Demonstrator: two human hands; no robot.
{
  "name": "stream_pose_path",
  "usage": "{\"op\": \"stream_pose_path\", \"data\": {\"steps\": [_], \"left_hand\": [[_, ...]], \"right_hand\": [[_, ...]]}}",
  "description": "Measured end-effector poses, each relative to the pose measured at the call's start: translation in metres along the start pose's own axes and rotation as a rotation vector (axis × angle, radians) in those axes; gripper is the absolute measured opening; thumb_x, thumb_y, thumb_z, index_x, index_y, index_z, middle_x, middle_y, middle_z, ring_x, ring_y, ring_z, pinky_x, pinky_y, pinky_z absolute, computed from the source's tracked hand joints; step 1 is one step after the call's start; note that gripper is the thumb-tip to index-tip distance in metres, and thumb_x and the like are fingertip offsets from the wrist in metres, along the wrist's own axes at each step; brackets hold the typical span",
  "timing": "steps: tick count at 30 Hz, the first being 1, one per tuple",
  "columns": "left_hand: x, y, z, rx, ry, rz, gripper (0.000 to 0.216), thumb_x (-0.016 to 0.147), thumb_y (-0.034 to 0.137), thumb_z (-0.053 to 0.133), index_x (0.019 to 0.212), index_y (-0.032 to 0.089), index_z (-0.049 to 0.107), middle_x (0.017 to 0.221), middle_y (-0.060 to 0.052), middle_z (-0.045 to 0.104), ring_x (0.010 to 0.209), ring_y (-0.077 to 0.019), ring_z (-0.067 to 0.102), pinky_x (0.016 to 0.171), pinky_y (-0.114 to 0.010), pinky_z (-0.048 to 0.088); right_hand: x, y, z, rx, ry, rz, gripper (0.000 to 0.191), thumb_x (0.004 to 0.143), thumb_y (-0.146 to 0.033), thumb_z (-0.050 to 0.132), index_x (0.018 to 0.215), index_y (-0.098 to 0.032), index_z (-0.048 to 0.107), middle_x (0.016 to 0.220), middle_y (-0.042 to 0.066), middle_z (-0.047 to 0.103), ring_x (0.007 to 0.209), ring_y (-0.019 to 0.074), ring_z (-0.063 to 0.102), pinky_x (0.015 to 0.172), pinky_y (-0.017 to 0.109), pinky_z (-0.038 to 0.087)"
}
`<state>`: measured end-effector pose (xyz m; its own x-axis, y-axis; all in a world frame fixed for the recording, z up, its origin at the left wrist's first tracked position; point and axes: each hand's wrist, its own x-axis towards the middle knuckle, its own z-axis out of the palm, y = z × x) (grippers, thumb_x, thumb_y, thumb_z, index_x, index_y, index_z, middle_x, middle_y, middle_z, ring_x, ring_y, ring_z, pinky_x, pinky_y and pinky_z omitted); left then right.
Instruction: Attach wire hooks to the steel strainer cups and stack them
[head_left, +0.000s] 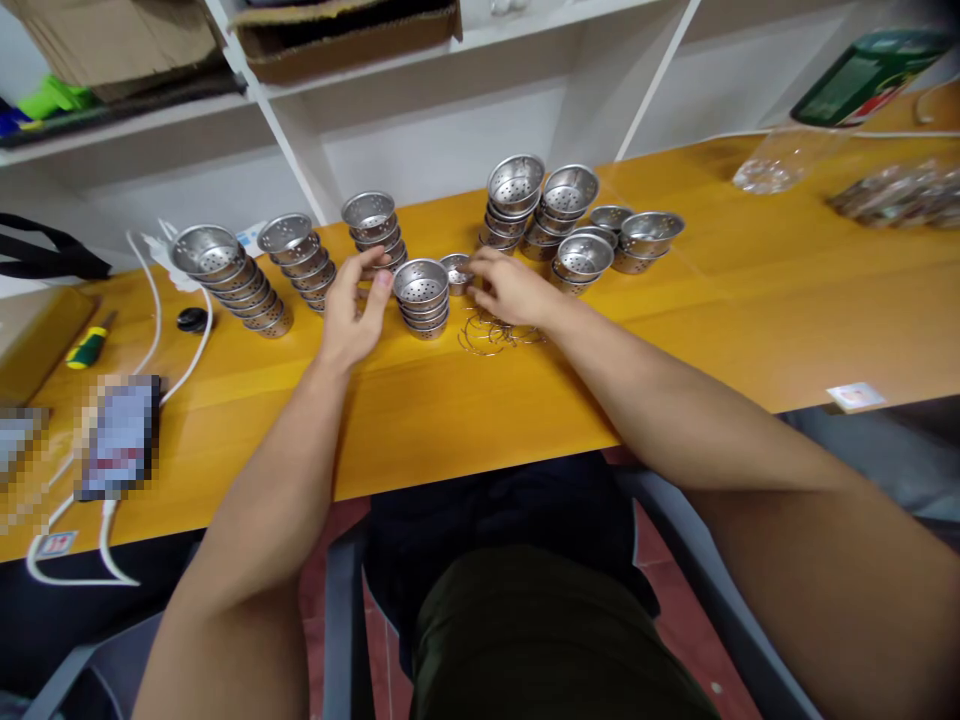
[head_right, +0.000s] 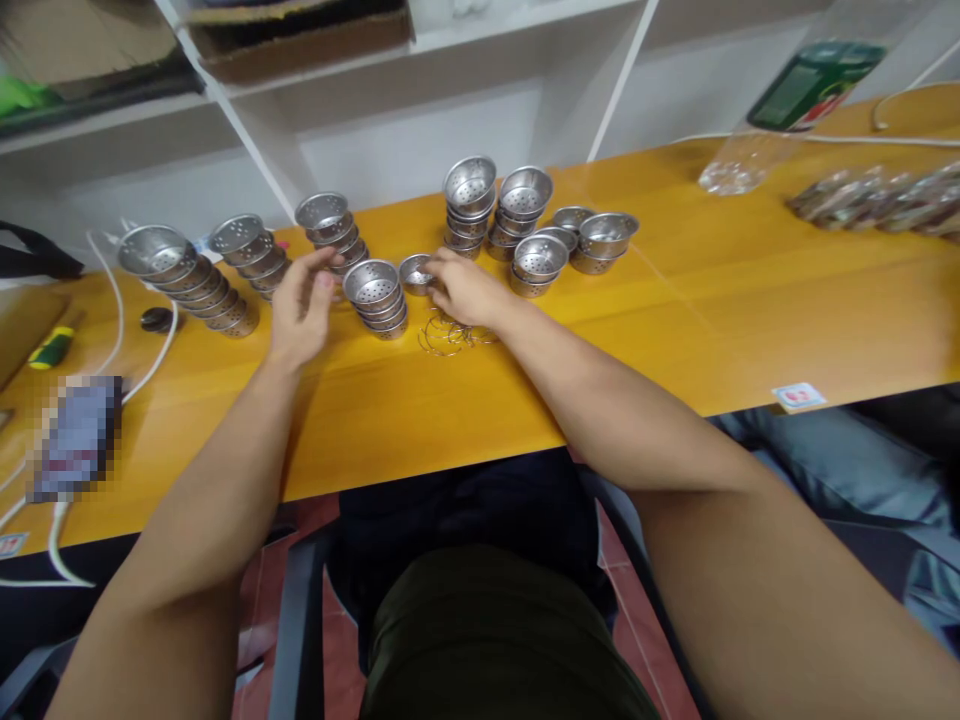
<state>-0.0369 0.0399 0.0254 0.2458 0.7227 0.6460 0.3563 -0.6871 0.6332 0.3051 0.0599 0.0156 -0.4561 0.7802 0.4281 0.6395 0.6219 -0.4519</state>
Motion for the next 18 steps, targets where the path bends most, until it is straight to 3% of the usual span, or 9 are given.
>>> {"op": "stream_pose_path", "data": {"steps": [4, 7, 11, 13, 18], "left_hand": [[0.002, 0.006, 0.001, 0.026, 0.055, 0.012, 0.083, 0.114, 0.099, 0.064, 0.158, 0.030, 0.077, 0.149, -0.015, 0.086, 0.133, -0.0350, 0.087, 0.123, -0.060, 0.073], [0.002, 0.014, 0.003, 0.057, 0.070, 0.053, 0.082, 0.113, 0.100, 0.065, 0.156, 0.031, 0.076, 0.147, -0.014, 0.084, 0.142, -0.0373, 0.083, 0.129, -0.062, 0.070], [0.002, 0.032, 0.004, 0.114, 0.116, 0.188, 0.076, 0.116, 0.095, 0.065, 0.163, 0.034, 0.070, 0.162, -0.014, 0.075, 0.159, -0.0414, 0.074, 0.135, -0.070, 0.064], [0.002, 0.042, 0.006, 0.137, 0.119, 0.258, 0.077, 0.117, 0.092, 0.067, 0.170, 0.036, 0.065, 0.172, -0.014, 0.071, 0.168, -0.0448, 0.068, 0.138, -0.076, 0.060], [0.000, 0.059, 0.014, 0.161, -0.022, 0.238, 0.098, 0.112, 0.102, 0.061, 0.184, 0.036, 0.055, 0.193, -0.010, 0.060, 0.190, -0.0508, 0.046, 0.161, -0.083, 0.029]], "right_hand": [[0.003, 0.004, 0.004, -0.121, -0.088, 0.066, 0.023, 0.114, -0.033, 0.073, 0.120, -0.018, 0.090, 0.131, 0.022, 0.081, 0.125, 0.0414, 0.081, 0.117, 0.061, 0.069], [0.005, 0.002, -0.004, -0.085, -0.016, 0.057, 0.026, 0.117, -0.043, 0.077, 0.109, -0.021, 0.089, 0.122, 0.018, 0.081, 0.118, 0.0396, 0.081, 0.116, 0.062, 0.068], [0.000, -0.018, -0.026, 0.110, 0.281, -0.036, 0.043, 0.121, -0.068, 0.074, 0.122, -0.027, 0.088, 0.125, 0.017, 0.080, 0.124, 0.0423, 0.077, 0.120, 0.069, 0.068], [-0.005, -0.038, -0.034, 0.231, 0.359, -0.059, 0.053, 0.120, -0.079, 0.072, 0.132, -0.029, 0.085, 0.127, 0.016, 0.078, 0.123, 0.0410, 0.077, 0.114, 0.067, 0.071], [-0.022, -0.092, -0.031, 0.395, 0.238, -0.078, 0.064, 0.114, -0.092, 0.072, 0.135, -0.032, 0.081, 0.121, 0.011, 0.074, 0.106, 0.0330, 0.075, 0.095, 0.056, 0.075]]}}
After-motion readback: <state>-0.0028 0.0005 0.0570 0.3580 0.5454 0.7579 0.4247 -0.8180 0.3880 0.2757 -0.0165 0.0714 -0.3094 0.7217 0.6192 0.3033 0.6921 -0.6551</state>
